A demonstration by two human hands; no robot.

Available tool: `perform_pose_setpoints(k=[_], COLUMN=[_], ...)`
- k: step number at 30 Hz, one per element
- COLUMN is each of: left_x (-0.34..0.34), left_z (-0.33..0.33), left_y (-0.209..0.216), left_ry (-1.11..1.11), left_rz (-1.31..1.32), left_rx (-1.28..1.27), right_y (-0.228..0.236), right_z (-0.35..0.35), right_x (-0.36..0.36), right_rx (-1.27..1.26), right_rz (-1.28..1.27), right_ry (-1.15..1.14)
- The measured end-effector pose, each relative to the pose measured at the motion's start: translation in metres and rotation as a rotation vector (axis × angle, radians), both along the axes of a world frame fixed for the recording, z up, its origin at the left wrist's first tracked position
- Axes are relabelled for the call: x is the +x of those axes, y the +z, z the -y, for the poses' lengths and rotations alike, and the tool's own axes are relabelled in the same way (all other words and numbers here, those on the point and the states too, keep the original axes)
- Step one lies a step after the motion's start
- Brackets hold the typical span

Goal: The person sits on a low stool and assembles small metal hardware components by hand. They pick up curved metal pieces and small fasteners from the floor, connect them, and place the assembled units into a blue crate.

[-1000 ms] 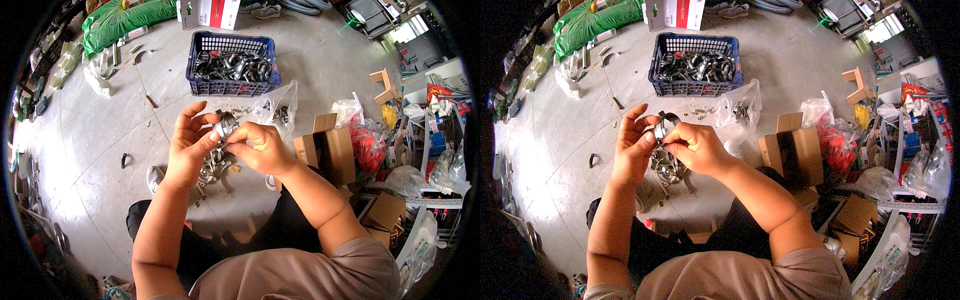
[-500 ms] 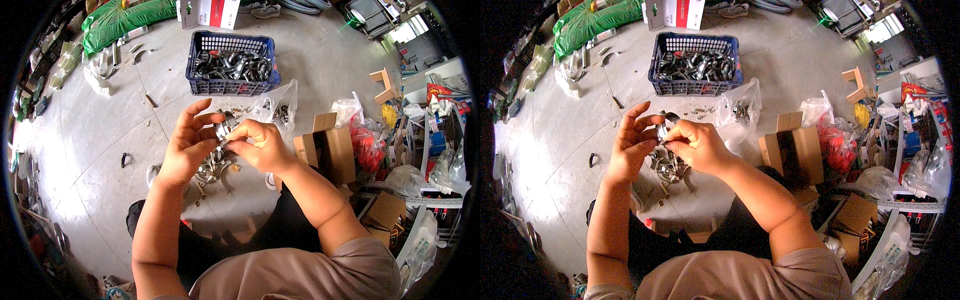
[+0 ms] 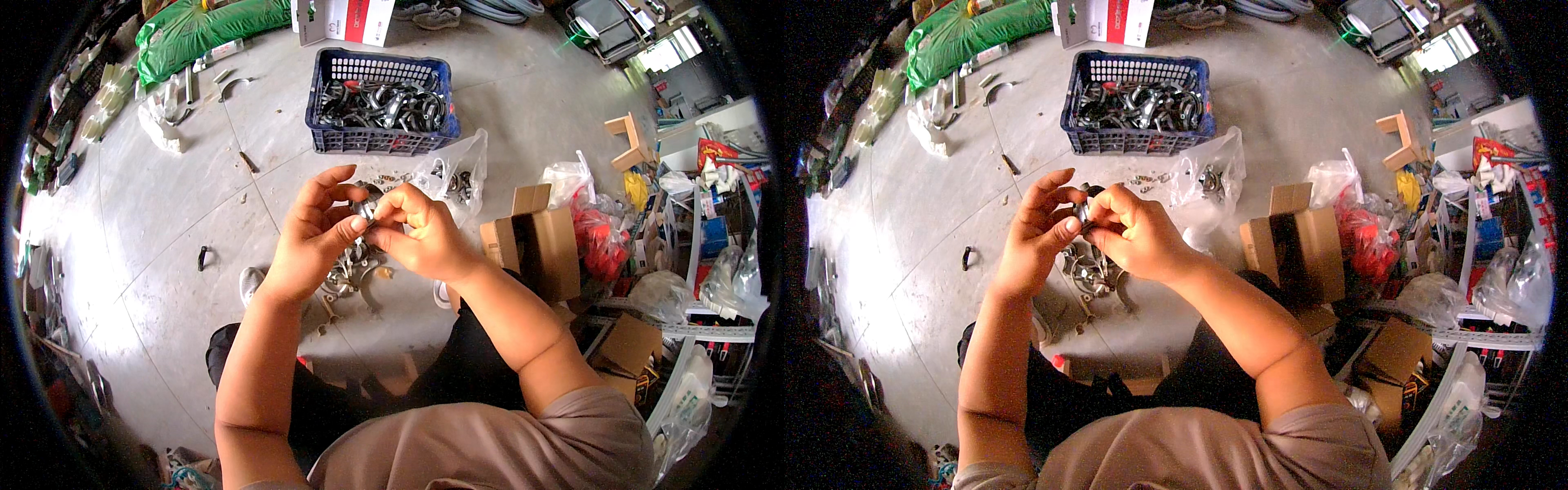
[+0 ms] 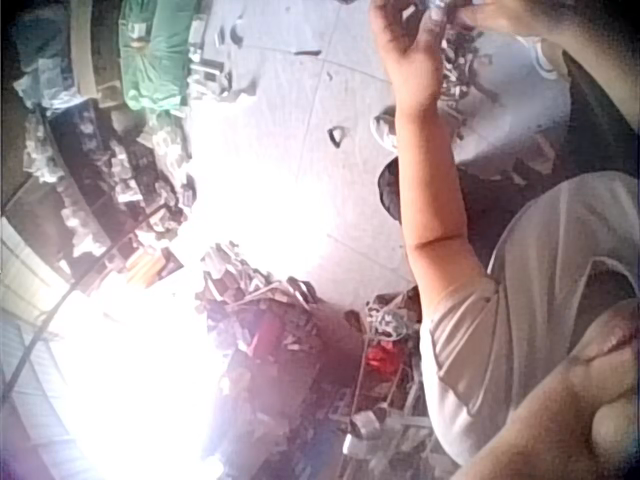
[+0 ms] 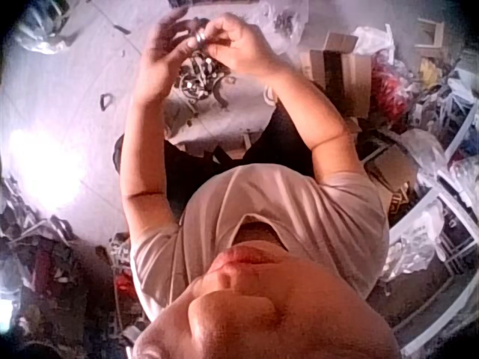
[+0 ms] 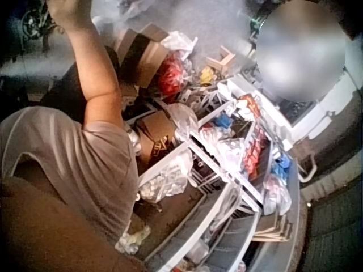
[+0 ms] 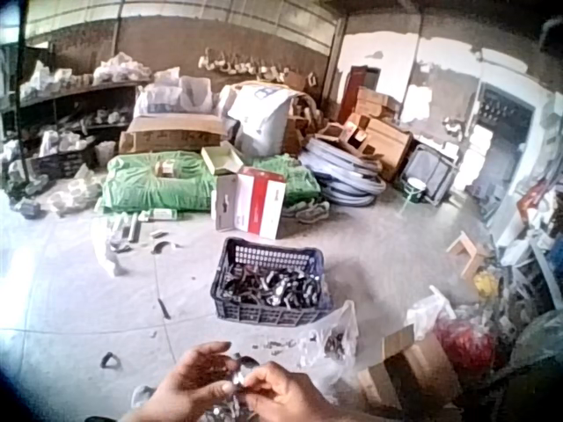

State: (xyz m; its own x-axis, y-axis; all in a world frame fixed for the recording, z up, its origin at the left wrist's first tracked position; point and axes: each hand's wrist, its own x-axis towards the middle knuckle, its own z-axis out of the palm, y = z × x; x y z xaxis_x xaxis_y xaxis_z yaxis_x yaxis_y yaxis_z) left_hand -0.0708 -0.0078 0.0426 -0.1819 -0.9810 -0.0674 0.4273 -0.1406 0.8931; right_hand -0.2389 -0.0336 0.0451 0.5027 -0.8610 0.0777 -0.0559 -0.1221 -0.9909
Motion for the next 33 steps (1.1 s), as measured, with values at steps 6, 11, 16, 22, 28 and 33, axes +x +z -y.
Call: perform_pose_setpoints(k=[6, 11, 16, 22, 28, 33], left_x=[0.005, 0.005, 0.008, 0.01, 0.008, 0.009], left_z=[0.002, 0.003, 0.003, 0.004, 0.004, 0.003], left_y=[-0.004, -0.006, -0.005, -0.007, -0.007, -0.006], left_ry=[-0.061, -0.018, -0.037, -0.051, -0.016, -0.045], left_rz=[-0.109, 0.048, -0.073, -0.013, -0.021, -0.049], left_rx=[-0.004, -0.016, 0.023, -0.001, 0.019, 0.003], right_y=[-0.002, -0.002, -0.002, -0.001, 0.0, 0.0], right_z=[0.001, 0.001, 0.001, 0.001, 0.0, 0.001], right_x=[0.0, 0.0, -0.001, 0.0, 0.0, 0.0], right_rx=[-0.014, -0.002, 0.052, 0.041, 0.066, 0.089], right_rz=[-0.051, -0.02, 0.058, 0.018, 0.057, 0.078], right_ry=[-0.009, 0.014, 0.025, 0.025, 0.028, 0.02])
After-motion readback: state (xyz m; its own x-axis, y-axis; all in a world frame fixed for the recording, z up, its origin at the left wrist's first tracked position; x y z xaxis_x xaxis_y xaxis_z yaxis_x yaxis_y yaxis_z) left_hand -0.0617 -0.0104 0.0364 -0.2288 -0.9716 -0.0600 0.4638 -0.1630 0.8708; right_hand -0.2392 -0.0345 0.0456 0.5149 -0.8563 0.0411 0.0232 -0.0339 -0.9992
